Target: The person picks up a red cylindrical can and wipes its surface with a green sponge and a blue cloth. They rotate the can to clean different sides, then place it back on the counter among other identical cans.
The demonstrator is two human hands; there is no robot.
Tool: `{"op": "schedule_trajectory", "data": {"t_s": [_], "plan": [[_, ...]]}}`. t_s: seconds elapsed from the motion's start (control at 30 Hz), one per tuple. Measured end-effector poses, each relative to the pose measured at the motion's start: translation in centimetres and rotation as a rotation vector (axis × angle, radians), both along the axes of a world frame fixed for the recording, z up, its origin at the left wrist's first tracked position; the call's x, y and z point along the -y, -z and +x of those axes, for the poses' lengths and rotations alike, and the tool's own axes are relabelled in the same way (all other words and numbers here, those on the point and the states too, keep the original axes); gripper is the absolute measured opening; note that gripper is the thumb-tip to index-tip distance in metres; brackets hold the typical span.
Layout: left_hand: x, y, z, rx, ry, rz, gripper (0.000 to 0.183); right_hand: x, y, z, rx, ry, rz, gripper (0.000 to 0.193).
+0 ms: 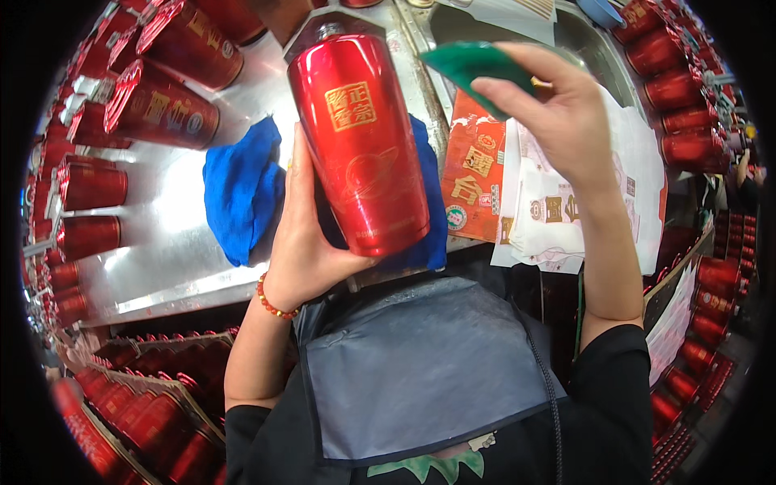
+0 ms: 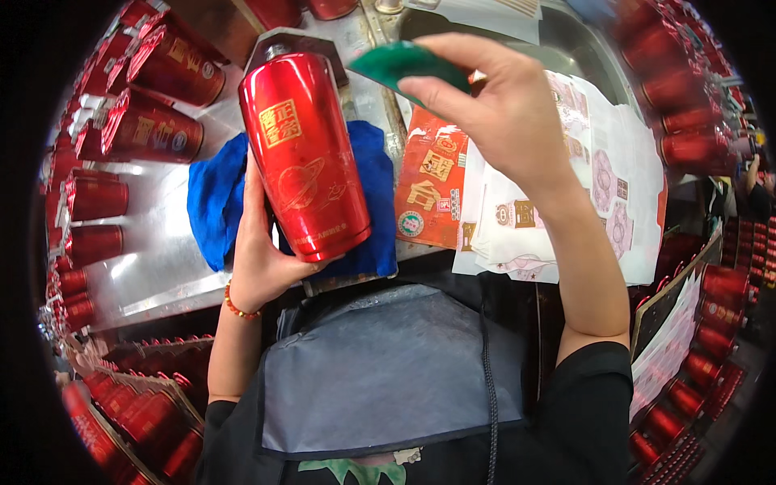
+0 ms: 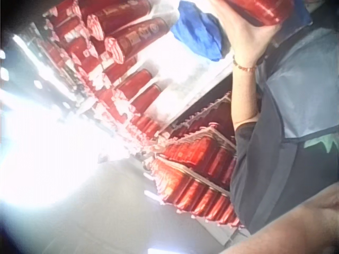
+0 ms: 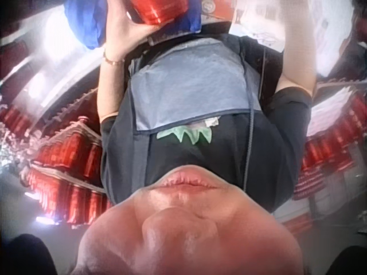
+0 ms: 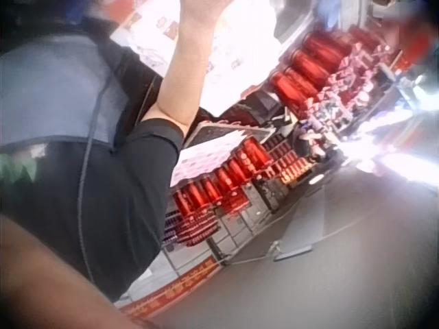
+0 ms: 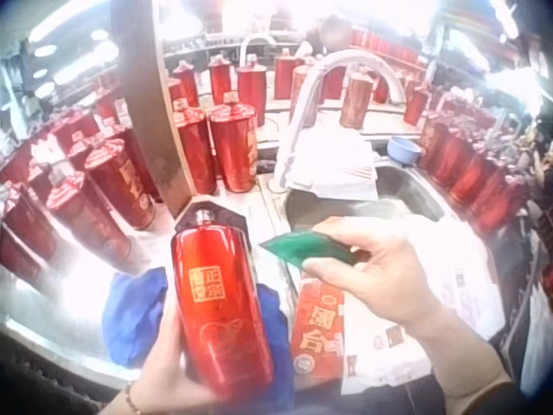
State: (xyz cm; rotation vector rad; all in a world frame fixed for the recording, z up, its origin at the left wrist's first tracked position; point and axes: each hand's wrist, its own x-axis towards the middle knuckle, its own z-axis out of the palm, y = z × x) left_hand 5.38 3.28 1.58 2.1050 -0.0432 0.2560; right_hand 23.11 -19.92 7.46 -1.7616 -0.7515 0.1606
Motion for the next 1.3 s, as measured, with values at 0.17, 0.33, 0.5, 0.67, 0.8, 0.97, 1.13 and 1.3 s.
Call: {"op": "schedule_trajectory", "data": {"t_s": [0.17, 0.33, 0.5, 0.67, 0.8, 0.97, 1.13, 1.3], "plan": [[0.4, 0.7, 0.1, 0.118, -0.032, -0.034, 0.138, -0.5, -1.2, -6.9, 0.66, -0.365, -0.135, 0.04], [2.1, -2.4, -0.2, 0.19, -0.146, 0.24, 0.126, -0.3, -4.1, -7.0, 0.616, -0.213, -0.294, 0.047], [2.6, -2.0, -0.9, 0.163, -0.194, 0.168, 0.114, -1.8, -3.8, -8.1, 0.731, -0.372, -0.3, 0.045], [2.5, -1.2, -0.8, 0.197, -0.192, 0.147, 0.113, -3.3, -4.0, -8.3, 0.824, -0.414, -0.347, 0.044], [2.2, -0.9, -0.7, 0.274, -0.182, 0.197, 0.115, -3.6, -5.5, -6.6, 0.699, -0.348, -0.388, 0.044], [1.4, 0.3, -0.7, 0.242, -0.062, 0.071, 0.12, -1.1, -1.7, -8.7, 0.653, -0.443, -0.234, 0.035], [0.7, 1.6, -0.9, 0.146, 0.002, 0.059, 0.117, -0.7, -1.4, -6.1, 0.618, -0.102, -0.309, 0.029], [0.4, 1.5, -0.7, 0.109, 0.013, 0.024, 0.117, 0.3, -0.7, -9.0, 0.403, -0.457, -0.239, 0.028]]}}
